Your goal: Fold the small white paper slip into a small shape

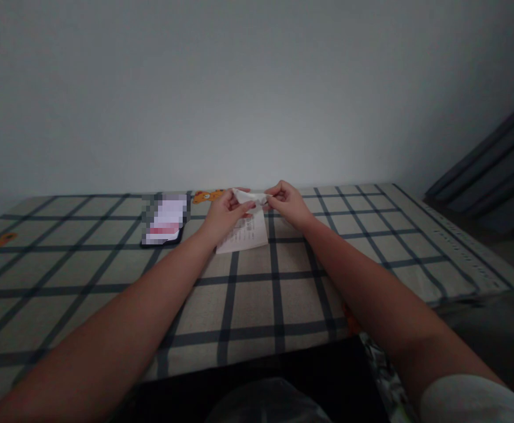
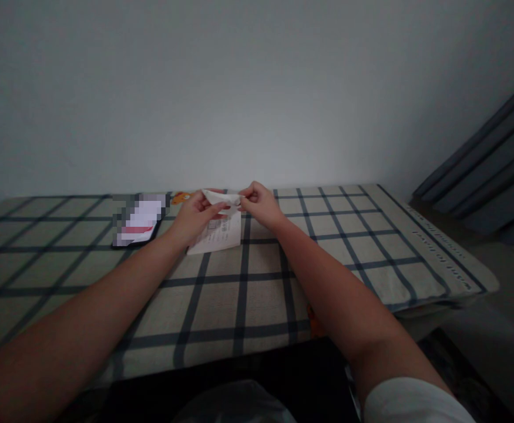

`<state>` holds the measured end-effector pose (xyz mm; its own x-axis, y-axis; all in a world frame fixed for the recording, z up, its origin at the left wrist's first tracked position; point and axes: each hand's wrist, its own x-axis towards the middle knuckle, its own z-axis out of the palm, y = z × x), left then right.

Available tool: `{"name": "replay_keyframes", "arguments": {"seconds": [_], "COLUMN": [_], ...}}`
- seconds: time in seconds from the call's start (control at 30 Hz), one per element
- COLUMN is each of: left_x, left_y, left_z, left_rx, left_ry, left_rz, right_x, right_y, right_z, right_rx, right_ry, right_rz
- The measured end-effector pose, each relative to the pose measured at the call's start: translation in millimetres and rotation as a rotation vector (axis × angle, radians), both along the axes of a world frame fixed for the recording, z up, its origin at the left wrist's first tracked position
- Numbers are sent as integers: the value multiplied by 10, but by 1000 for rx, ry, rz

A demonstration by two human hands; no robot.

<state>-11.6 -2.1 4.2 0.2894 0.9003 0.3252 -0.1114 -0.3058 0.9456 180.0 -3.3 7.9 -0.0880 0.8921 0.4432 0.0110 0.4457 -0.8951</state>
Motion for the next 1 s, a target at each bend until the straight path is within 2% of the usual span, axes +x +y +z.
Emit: {"name": "replay_keyframes", "arguments": {"seconds": [0.1, 0.2, 0.37, 0.57, 0.73, 1.0], "left_x": [-17, -35, -57, -54, -65, -55], "left_y": [22, 42, 36, 10, 35, 46], "left_z": [-13, -27, -13, 15, -4, -37], "left_rx": [46, 98, 126, 109, 112, 11], "left_ry": [21, 74, 175, 210, 226, 208], "left_rz": [17, 49, 115, 65, 83, -20], "right_x": [10, 19, 32, 67, 69, 60], "right_y": [-8, -26, -23, -32, -46, 0], "right_z": [12, 23, 12, 16, 20, -34], "right_rx": [50, 122, 200, 276, 329, 216], "right_ry": [-41, -180, -331, -509, -535, -446], "right_rz": [37, 44, -12, -30, -24, -102]}}
